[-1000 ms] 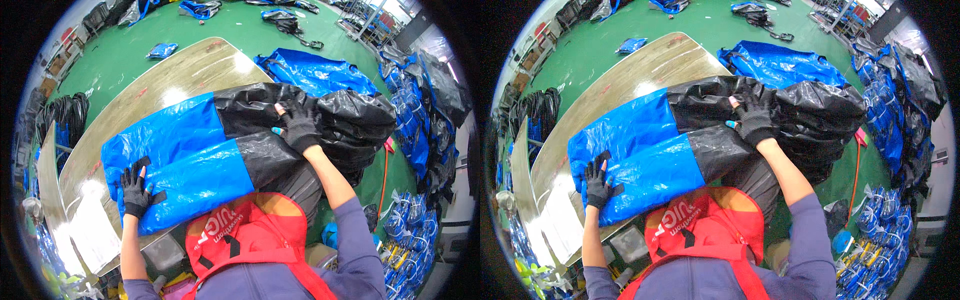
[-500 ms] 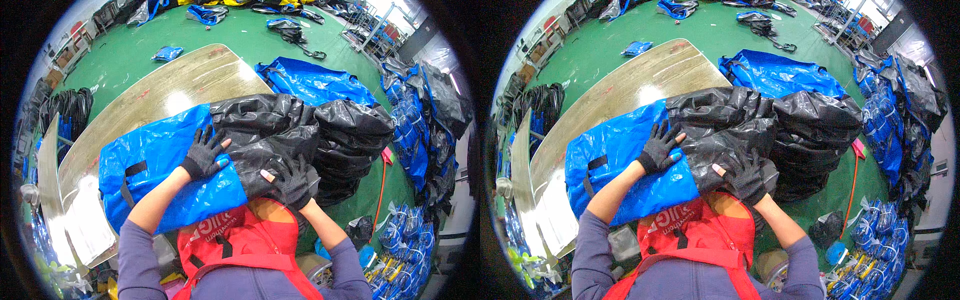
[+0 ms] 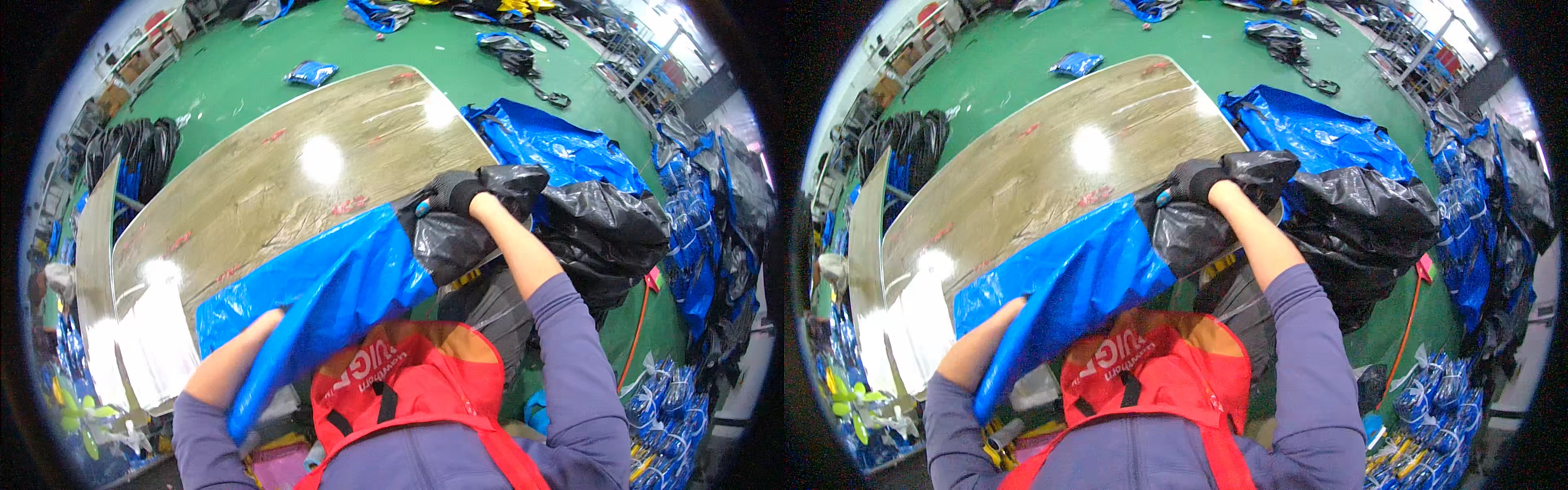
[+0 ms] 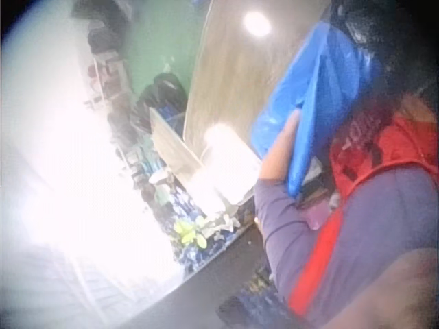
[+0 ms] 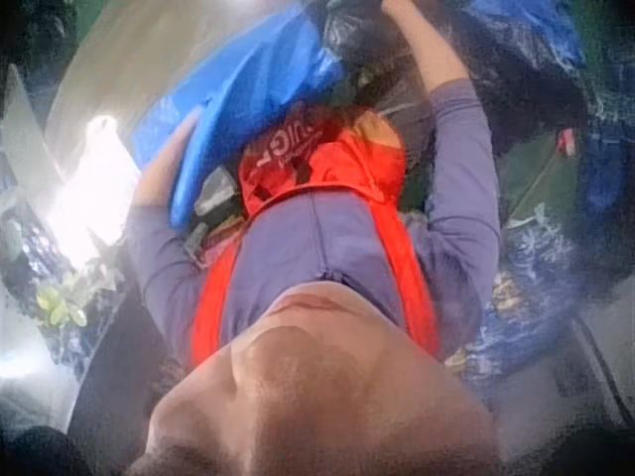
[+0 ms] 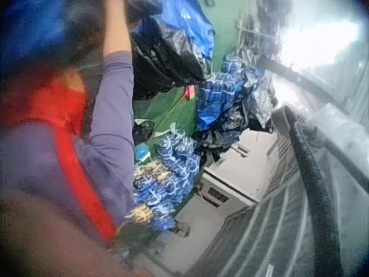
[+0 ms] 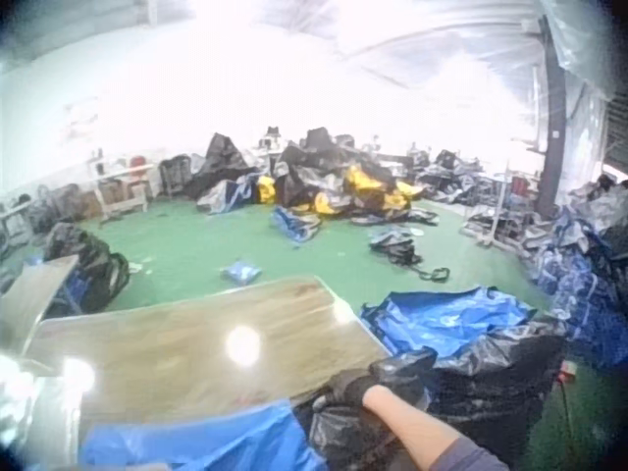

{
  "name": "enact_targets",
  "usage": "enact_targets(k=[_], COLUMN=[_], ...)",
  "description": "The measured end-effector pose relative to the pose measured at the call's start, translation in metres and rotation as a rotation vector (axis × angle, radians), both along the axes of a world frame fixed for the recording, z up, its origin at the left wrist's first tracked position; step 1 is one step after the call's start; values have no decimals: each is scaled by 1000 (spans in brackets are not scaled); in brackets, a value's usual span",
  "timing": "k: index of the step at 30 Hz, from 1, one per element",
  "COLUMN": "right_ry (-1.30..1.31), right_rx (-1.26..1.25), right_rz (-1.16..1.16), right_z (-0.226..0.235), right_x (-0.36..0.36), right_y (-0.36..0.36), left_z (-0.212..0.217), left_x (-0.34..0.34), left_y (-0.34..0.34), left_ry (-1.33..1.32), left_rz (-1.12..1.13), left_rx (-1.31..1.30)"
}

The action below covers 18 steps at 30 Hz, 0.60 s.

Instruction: The person repeatedly folds blue and black plastic bags on a table, then places each folded bag into a clear plastic sleeve. The person handles the bags one at a time and continues the cycle throughout the clip.

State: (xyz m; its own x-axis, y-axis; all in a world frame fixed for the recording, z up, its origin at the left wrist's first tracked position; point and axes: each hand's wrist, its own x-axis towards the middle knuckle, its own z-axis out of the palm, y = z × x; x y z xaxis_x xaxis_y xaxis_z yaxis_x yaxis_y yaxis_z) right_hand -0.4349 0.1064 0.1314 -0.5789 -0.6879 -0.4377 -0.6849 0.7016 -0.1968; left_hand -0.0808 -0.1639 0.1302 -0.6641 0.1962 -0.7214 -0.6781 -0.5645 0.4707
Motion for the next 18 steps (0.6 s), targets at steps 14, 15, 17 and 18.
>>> enact_targets(k=[14,15,17,18], right_ry=[4,-3,67,88], right_rx=[-55,-60,-112,-54], right_rz=[-156,-117,-54,-78], right_z=[-17,-17,-16,-14], right_x=[-6,-5,-1,1], right_y=[1,2,5,5], left_z=[-135,-134,-113,-93], left_x=[226,216,188,172], left_y=[-74,-69,-71,-79], left_ry=[729,601,365,328], left_rz=[1058,1033,875,743], left_rx=[-894,-1283,-1413,-1610])
